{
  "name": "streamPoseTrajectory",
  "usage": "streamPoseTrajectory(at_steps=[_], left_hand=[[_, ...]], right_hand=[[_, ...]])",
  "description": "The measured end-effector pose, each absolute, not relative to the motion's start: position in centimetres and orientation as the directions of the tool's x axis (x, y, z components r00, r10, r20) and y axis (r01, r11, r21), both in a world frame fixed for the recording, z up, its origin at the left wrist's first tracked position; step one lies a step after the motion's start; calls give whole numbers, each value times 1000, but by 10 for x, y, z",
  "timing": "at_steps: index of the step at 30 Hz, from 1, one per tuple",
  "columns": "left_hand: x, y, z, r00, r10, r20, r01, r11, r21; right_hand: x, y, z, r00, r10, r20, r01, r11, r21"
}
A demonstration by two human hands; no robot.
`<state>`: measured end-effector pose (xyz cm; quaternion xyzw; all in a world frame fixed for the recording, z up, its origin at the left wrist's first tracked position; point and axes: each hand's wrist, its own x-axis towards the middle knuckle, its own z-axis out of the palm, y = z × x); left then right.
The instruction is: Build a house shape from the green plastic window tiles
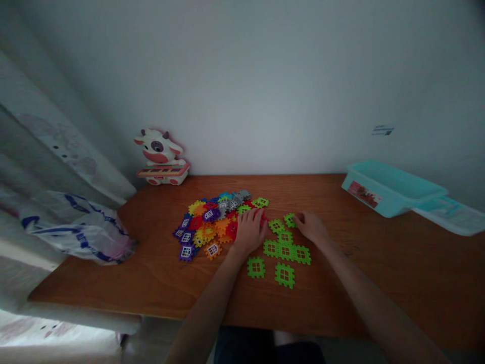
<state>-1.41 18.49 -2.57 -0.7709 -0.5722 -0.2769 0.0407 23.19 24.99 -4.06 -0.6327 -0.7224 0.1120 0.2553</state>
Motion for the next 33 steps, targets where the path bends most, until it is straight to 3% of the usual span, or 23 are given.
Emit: streamPoseTrajectory(at_steps=[6, 12, 21, 33], left_hand=[[-42, 194, -36, -34, 862, 505, 976, -80, 201], [-40, 195, -41, -48, 876, 480, 977, -59, 206], [-40, 199, -39, -65, 890, 450, 969, -52, 243], [-40, 200, -39, -84, 908, 411, 976, -8, 217]], right_hand=[[186, 267, -25, -272, 909, 315, 833, 386, -395], [129, 292, -28, -467, 845, 259, 770, 533, -350], [117, 300, -26, -444, 876, 187, 794, 481, -372], [158, 279, -27, -301, 880, 368, 759, 455, -467]])
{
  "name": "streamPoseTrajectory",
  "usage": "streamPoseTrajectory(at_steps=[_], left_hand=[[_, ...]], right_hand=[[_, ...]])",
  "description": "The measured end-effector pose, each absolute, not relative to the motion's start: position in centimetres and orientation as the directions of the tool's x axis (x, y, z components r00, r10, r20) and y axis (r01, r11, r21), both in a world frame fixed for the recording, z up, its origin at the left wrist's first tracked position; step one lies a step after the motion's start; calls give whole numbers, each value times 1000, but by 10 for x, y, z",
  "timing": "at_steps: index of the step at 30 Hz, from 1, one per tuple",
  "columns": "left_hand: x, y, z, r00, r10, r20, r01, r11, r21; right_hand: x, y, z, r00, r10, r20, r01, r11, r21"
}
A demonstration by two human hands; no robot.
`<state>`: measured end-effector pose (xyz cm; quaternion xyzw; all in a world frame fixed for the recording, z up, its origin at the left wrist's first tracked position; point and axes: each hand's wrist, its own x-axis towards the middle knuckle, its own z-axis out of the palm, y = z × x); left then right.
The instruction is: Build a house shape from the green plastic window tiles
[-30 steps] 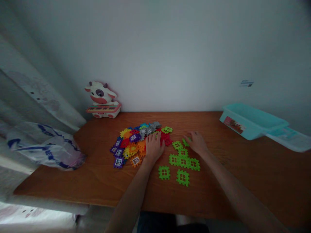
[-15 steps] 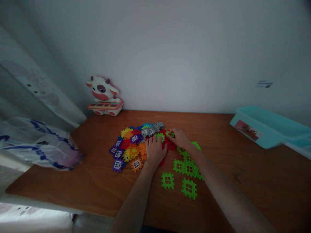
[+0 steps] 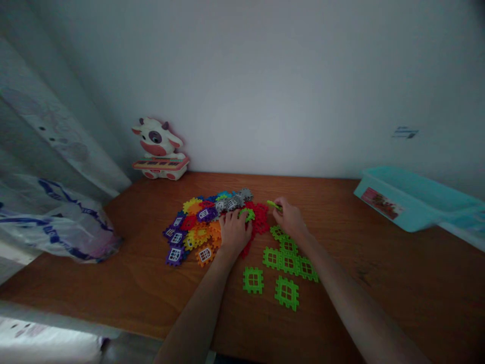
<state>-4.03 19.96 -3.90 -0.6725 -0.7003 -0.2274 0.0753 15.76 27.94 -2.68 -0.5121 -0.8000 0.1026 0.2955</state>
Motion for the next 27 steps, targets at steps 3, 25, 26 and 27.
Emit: streamPoseTrajectory(at_steps=[3, 25, 26, 27], left_hand=[[-40, 199, -39, -83, 913, 400, 970, -18, 241], [-2, 180, -53, 341, 799, 496, 800, -524, 294], [-1, 179, -53, 352, 795, 494, 794, -533, 293], [-1, 178, -52, 356, 788, 502, 788, -542, 292]], right_hand=[[192, 263, -32, -279, 862, 422, 736, 475, -482], [254, 235, -68, -96, 830, 550, 865, 343, -366], [253, 234, -68, -102, 821, 562, 865, 352, -358], [252, 234, -67, -109, 812, 573, 863, 363, -351]])
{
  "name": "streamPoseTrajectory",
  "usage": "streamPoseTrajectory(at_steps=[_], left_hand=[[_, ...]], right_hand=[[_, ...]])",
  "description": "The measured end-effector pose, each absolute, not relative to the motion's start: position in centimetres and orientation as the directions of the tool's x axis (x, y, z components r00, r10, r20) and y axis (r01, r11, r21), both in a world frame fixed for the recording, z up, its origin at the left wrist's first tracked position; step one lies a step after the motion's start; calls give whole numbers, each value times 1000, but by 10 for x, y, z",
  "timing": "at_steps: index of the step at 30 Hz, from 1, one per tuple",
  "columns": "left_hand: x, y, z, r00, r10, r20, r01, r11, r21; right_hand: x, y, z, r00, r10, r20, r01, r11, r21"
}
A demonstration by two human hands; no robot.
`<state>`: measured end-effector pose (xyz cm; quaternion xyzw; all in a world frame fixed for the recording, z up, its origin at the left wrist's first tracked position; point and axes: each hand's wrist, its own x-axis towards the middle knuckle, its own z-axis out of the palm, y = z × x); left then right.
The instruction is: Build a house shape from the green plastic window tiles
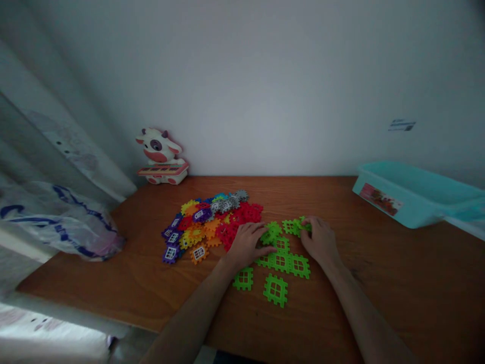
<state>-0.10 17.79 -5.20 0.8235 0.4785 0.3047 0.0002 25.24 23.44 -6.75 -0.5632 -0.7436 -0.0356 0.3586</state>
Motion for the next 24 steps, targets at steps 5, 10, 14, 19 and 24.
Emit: streamPoseTrajectory(at_steps=[5, 10, 14, 19, 24], left_hand=[[-22, 181, -34, 218, 762, 609, 820, -481, 309], [-76, 221, 4, -27, 856, 516, 935, -161, 317], [-121, 263, 29, -183, 946, 269, 944, 94, 315], [-147, 287, 29, -155, 987, 43, 932, 131, 339], [-149, 285, 19, -86, 996, 17, 909, 72, 410]], right_hand=[[249, 235, -65, -90, 755, 649, 836, 411, -363], [248, 239, -66, -56, 725, 686, 801, 443, -403], [247, 240, -65, -67, 718, 692, 783, 467, -410], [246, 240, -62, -54, 738, 673, 773, 458, -439], [246, 240, -60, -61, 746, 663, 771, 457, -444]])
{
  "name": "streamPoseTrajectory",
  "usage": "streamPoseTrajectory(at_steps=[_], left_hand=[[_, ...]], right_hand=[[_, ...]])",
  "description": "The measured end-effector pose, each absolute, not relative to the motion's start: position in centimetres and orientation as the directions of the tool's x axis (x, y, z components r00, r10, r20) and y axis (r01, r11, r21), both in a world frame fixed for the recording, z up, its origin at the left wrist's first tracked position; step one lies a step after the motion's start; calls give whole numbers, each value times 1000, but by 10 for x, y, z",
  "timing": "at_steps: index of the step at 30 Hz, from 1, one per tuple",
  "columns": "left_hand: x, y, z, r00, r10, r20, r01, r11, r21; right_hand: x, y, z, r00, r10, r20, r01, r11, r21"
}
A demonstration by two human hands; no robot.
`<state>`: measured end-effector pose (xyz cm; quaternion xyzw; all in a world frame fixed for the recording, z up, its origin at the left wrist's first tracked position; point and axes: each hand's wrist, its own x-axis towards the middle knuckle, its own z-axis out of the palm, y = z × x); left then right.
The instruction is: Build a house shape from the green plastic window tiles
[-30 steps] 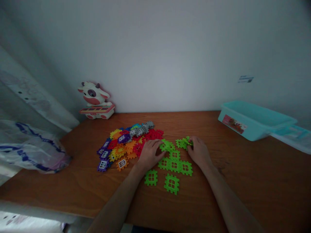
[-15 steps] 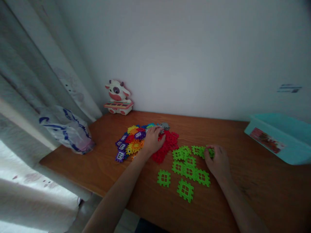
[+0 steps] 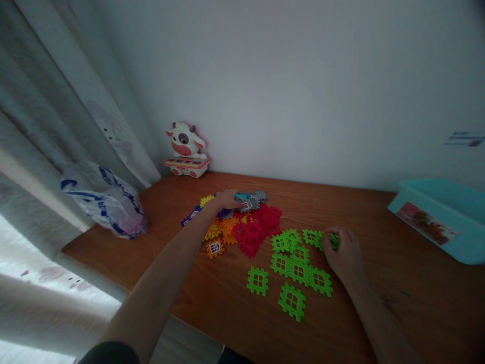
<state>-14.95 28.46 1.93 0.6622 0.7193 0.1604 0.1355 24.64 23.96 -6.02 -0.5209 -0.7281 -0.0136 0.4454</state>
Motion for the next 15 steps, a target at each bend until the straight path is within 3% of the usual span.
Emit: streamPoseTrajectory(at_steps=[15], left_hand=[[-173, 292, 15, -195, 974, 115, 706, 58, 706]], right_hand=[[247, 242, -65, -54, 759, 649, 758, 454, -468]])
